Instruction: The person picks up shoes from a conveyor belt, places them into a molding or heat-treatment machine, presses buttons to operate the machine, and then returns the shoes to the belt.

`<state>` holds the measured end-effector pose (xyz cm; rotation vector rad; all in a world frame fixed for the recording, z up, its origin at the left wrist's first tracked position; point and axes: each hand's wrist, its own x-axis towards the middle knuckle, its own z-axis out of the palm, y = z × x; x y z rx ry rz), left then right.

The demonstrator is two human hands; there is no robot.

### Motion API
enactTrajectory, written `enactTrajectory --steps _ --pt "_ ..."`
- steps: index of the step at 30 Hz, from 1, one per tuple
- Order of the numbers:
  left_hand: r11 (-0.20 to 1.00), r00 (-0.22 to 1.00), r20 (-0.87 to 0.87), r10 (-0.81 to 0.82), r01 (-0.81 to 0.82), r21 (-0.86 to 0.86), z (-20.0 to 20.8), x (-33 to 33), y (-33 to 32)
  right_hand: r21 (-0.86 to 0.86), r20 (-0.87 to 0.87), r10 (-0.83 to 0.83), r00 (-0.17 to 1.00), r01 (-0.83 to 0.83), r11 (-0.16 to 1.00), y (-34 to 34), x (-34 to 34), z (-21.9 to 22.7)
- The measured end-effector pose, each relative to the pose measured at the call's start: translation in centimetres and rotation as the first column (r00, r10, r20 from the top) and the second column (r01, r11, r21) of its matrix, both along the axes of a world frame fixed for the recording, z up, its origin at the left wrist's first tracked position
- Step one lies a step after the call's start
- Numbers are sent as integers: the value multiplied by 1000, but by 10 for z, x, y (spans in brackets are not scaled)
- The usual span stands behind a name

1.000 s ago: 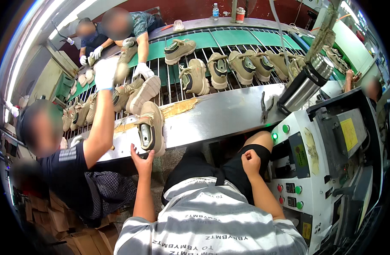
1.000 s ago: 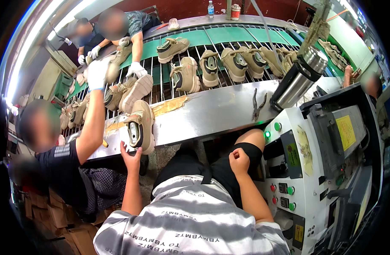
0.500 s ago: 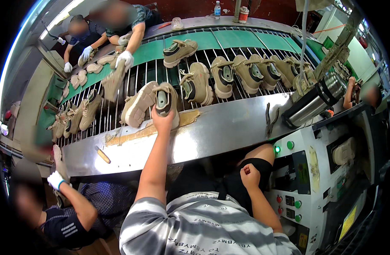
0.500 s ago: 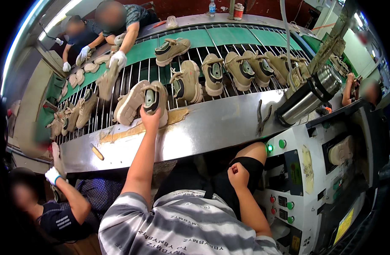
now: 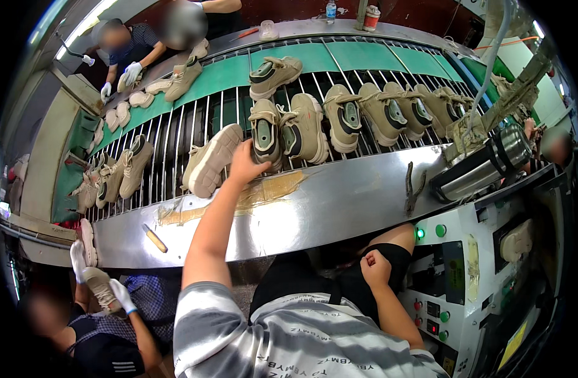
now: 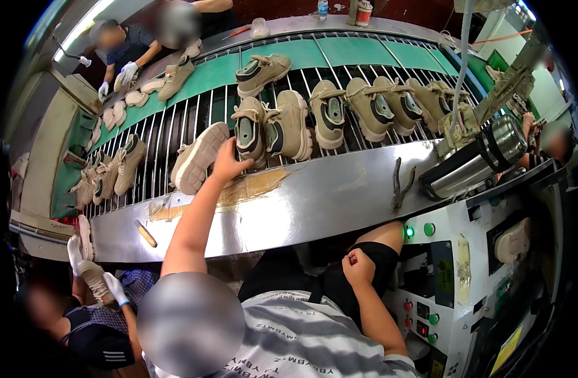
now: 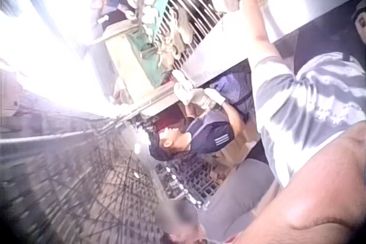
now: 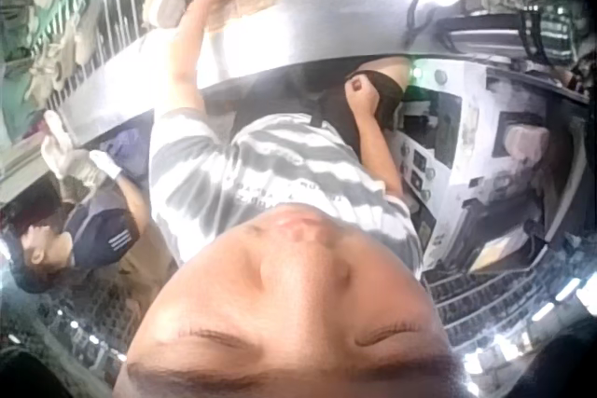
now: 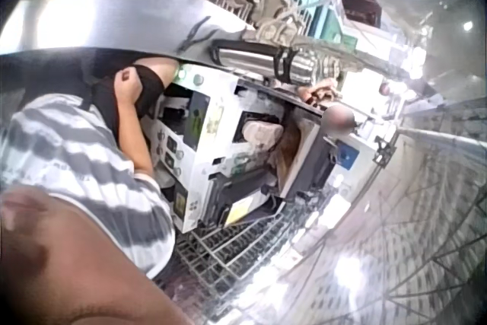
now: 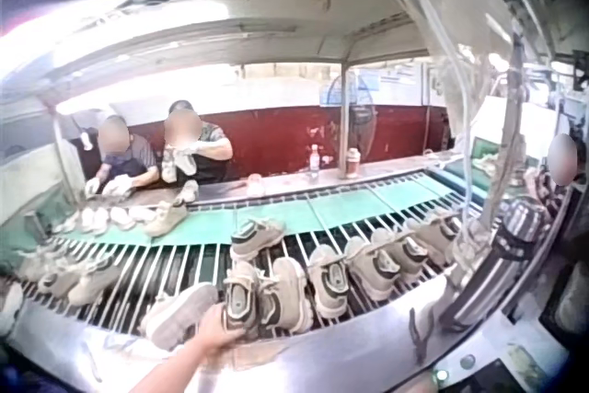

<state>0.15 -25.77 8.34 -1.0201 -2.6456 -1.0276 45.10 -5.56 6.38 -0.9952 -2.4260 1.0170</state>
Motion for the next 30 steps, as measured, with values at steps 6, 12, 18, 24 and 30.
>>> enactTrajectory --steps 6,12,18,24,30 --pt "549 865 -499 -44 -396 -736 8 -17 -86 10 0 -3 1000 3 1000 0 1 -1" --pt "331 880 -473 49 -461 -823 20 -28 -57 7 -41 -25 999 25 1000 -1 8 7" --pt "334 983 -95 157 -143 -932 100 7 -62 15 -120 -5 993 7 1000 4 19 7" --pt "710 1000 -8 14 -16 -704 154 96 -64 -32 -137 -44 990 40 999 5 19 9" --pt "910 975 224 -7 99 -402 70 71 -92 -95 -154 -2 988 -12 995 3 24 12"
